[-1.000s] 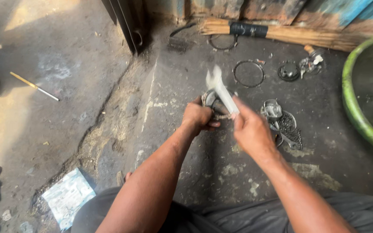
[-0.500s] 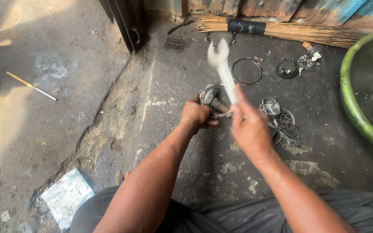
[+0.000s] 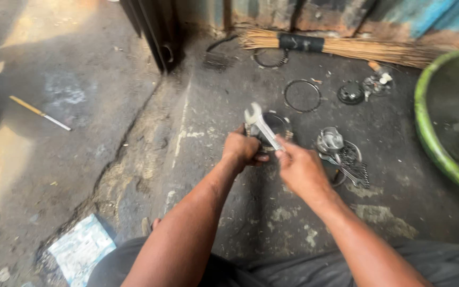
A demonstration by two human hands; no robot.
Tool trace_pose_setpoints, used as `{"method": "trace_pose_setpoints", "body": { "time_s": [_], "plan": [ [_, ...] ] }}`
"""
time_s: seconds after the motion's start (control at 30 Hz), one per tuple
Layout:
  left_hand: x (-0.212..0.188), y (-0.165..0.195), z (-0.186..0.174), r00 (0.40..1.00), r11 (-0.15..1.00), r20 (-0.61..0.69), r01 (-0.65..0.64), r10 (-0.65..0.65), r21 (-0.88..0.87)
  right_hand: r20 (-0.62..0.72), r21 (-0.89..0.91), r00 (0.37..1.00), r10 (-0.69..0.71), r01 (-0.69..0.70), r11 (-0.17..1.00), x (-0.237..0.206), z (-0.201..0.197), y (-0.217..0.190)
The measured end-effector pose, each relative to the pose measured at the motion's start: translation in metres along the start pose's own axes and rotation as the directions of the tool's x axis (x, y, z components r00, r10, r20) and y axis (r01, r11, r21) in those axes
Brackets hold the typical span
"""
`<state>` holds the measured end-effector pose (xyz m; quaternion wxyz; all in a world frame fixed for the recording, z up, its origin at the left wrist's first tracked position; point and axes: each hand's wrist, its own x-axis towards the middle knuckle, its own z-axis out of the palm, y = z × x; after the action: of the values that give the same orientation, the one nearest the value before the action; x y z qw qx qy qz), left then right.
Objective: The person sits on the floor and uses a wrench to repeatedly strike a circular metal part held in the left hand. The person adjusts the part's orientation and continues striking it throughout the clip.
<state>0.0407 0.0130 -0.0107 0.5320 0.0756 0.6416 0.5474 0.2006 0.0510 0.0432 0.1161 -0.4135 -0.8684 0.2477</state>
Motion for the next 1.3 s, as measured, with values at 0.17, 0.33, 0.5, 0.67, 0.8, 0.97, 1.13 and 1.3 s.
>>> {"method": "trace_pose_setpoints", "body": {
  "time_s": [0.17,0.33,0.5,0.67,0.8,0.97,1.13,1.3],
  "plan": [
    [-0.001,0.001,-0.001,0.997,0.998,-0.022,0.068,-0.068,-0.007,-0.117,0.177,0.993,-0.011,0.032,0.984,-0.004,-0.008,-0.005],
    [0.0,0.005,0.001,0.999,0.999,-0.008,0.04,-0.041,-0.009,0.098,-0.086,0.992,0.084,-0.076,0.993,-0.002,-0.014,-0.009],
    [-0.003,0.004,0.0,0.997,0.996,-0.043,0.071,-0.068,0.054,-0.143,0.088,0.985,-0.098,0.112,0.99,-0.003,-0.011,-0.002],
    [-0.005,0.007,-0.001,0.996,0.996,-0.035,0.081,-0.079,0.042,0.05,0.006,0.998,-0.042,0.042,0.999,-0.003,-0.008,0.001],
    [-0.006,0.008,-0.004,1.0,0.998,-0.018,0.0,0.001,0.068,-0.196,0.062,0.954,-0.228,0.244,0.968,-0.004,-0.011,-0.001],
    [-0.004,0.007,-0.005,1.0,0.998,0.013,0.004,-0.005,0.059,-0.023,-0.098,0.997,-0.075,0.073,0.993,-0.005,-0.007,-0.008],
    [-0.003,0.005,-0.005,1.0,0.994,-0.019,0.004,-0.002,0.111,-0.076,0.043,0.996,-0.052,0.056,0.998,-0.006,-0.011,-0.004],
    [-0.004,0.008,-0.007,1.0,0.992,0.004,0.015,-0.016,0.124,-0.095,0.104,0.985,-0.147,0.156,0.982,-0.006,-0.012,-0.005]
  ]
}}
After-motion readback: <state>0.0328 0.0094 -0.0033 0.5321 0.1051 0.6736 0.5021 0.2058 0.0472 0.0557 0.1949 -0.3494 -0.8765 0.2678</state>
